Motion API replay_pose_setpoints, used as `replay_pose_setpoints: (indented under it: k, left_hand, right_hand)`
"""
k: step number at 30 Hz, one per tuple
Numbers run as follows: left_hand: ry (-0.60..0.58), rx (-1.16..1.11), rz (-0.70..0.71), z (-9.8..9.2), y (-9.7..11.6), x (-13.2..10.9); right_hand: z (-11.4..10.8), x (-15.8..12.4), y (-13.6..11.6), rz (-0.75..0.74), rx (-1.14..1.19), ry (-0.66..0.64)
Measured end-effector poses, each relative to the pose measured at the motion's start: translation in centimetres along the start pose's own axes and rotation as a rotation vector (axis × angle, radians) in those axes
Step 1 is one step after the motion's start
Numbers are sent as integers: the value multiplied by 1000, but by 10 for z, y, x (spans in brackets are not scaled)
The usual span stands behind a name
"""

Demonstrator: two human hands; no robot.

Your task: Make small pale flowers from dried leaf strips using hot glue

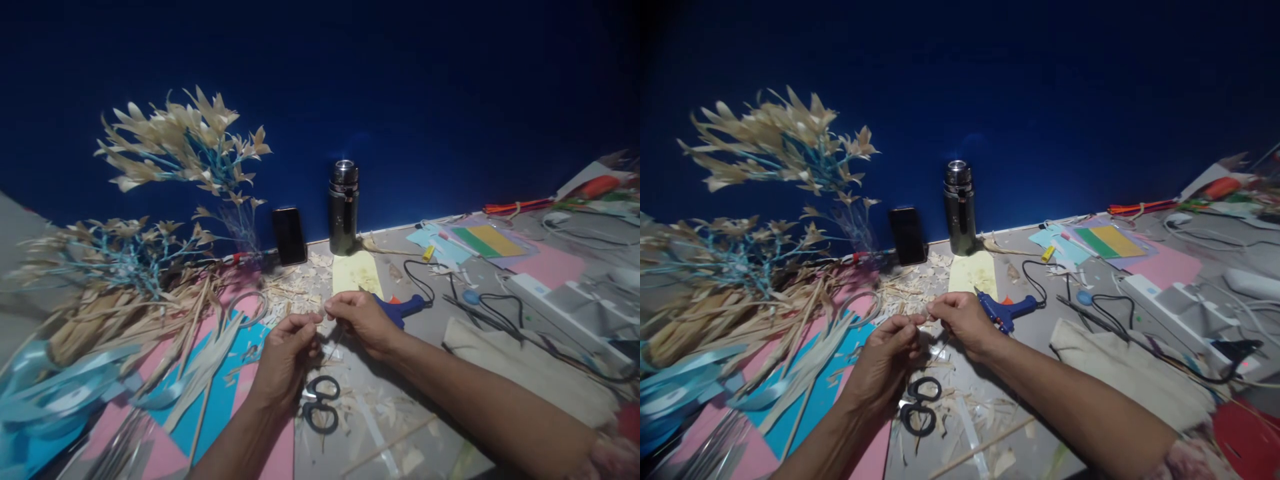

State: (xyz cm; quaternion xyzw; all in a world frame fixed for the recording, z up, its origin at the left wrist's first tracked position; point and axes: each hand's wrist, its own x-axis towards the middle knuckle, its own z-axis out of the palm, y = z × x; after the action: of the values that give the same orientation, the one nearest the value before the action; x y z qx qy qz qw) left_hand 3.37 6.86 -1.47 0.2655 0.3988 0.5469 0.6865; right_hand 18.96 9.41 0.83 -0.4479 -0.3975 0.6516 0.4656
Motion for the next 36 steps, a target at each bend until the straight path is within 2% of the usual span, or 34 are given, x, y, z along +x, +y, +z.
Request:
replay_pose_setpoints:
  k: [6,14,24,29,36]
  left_hand:
    - [33,2,-6,4,3,-3]
    - [66,113,-7,7,0,-7]
    - [48,117,17,5,0,-8]
    - [45,116,43,3,-2,-5]
    - [26,60,38,3,2,-2]
  right_hand:
    - [3,-2,4,40,9,-24]
    - [6,-2,6,-58,-85,50]
    - [-2,2,7,114,-30,-128]
    - [-2,3,7,133,-2,-95]
    - [-3,4,4,201,100,-159]
